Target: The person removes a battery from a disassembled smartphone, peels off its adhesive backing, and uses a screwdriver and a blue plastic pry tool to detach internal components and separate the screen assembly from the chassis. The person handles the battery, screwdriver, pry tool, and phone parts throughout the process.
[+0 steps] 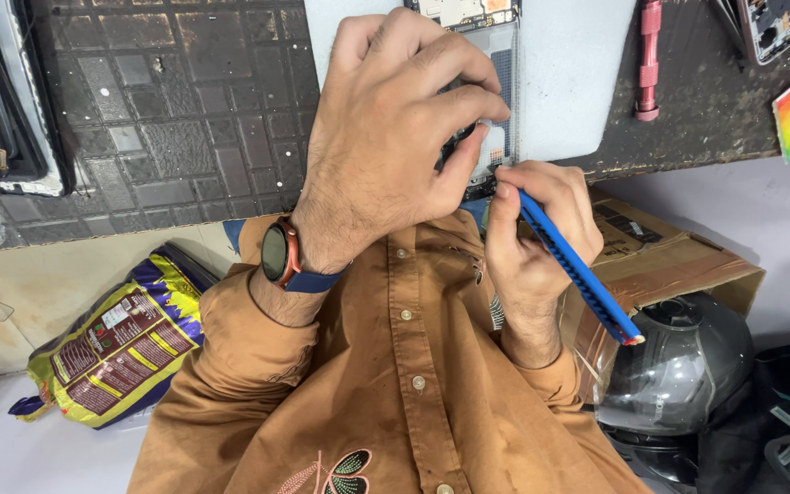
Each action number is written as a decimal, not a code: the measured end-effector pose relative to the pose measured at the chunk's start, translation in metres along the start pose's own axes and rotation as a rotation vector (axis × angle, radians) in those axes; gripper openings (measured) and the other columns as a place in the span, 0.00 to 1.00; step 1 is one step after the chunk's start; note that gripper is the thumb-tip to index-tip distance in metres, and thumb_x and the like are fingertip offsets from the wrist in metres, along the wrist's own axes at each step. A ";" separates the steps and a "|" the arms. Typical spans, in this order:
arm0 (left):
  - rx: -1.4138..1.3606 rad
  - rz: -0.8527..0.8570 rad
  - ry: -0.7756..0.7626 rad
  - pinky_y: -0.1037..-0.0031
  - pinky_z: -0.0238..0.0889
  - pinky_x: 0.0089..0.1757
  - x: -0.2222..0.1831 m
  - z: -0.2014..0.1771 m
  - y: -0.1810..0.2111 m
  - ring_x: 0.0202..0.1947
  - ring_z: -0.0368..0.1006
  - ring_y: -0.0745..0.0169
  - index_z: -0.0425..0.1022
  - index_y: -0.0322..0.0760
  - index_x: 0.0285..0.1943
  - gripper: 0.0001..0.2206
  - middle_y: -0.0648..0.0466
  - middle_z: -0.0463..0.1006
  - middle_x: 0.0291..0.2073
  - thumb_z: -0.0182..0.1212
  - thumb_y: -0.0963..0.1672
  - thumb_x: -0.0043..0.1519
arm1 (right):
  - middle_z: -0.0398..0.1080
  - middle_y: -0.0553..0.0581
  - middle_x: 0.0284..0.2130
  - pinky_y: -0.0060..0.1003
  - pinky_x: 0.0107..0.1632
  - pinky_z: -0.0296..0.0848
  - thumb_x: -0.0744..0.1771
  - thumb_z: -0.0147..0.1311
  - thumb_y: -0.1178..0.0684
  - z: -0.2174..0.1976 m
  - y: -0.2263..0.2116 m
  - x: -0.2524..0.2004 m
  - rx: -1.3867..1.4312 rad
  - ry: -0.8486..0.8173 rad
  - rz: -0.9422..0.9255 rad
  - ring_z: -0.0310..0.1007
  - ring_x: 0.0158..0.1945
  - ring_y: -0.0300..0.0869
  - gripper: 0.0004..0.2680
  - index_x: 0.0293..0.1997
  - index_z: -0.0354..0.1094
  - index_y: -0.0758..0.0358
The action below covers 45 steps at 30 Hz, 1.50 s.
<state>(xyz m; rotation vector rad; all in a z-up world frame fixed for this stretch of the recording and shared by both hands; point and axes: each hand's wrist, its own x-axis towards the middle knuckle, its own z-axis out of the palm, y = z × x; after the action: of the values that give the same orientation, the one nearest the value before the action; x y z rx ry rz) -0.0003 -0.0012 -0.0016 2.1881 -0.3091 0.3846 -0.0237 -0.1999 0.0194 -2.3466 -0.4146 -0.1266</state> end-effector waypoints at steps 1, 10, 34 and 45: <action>0.001 0.001 0.001 0.63 0.51 0.60 0.000 0.000 0.000 0.57 0.64 0.63 0.83 0.46 0.43 0.05 0.66 0.76 0.48 0.70 0.42 0.61 | 0.74 0.59 0.40 0.33 0.44 0.72 0.70 0.59 0.64 0.000 0.001 -0.001 0.000 0.004 -0.003 0.73 0.39 0.44 0.02 0.46 0.72 0.68; 0.002 0.003 -0.003 0.63 0.51 0.60 0.002 -0.003 0.000 0.58 0.64 0.62 0.83 0.45 0.43 0.05 0.66 0.76 0.47 0.70 0.41 0.60 | 0.73 0.59 0.40 0.30 0.42 0.66 0.69 0.65 0.60 -0.005 0.017 0.007 0.219 -0.005 0.109 0.68 0.37 0.39 0.07 0.48 0.71 0.70; 0.007 0.016 0.006 0.62 0.52 0.59 0.000 -0.001 0.000 0.57 0.64 0.62 0.83 0.44 0.43 0.04 0.66 0.75 0.47 0.69 0.41 0.61 | 0.77 0.58 0.39 0.32 0.46 0.71 0.70 0.64 0.61 -0.024 0.061 0.062 0.301 -0.431 -0.200 0.75 0.42 0.40 0.04 0.44 0.72 0.67; 0.014 0.036 -0.012 0.62 0.51 0.60 -0.001 -0.001 -0.001 0.57 0.65 0.63 0.84 0.44 0.44 0.05 0.67 0.77 0.47 0.69 0.42 0.61 | 0.76 0.56 0.38 0.33 0.43 0.69 0.70 0.65 0.57 -0.014 0.060 0.059 0.180 -0.325 -0.403 0.75 0.38 0.42 0.06 0.44 0.69 0.64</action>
<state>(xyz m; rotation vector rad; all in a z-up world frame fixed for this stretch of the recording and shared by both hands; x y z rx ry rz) -0.0006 0.0002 -0.0021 2.2014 -0.3538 0.3953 0.0524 -0.2353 0.0024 -2.0810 -1.0145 0.1021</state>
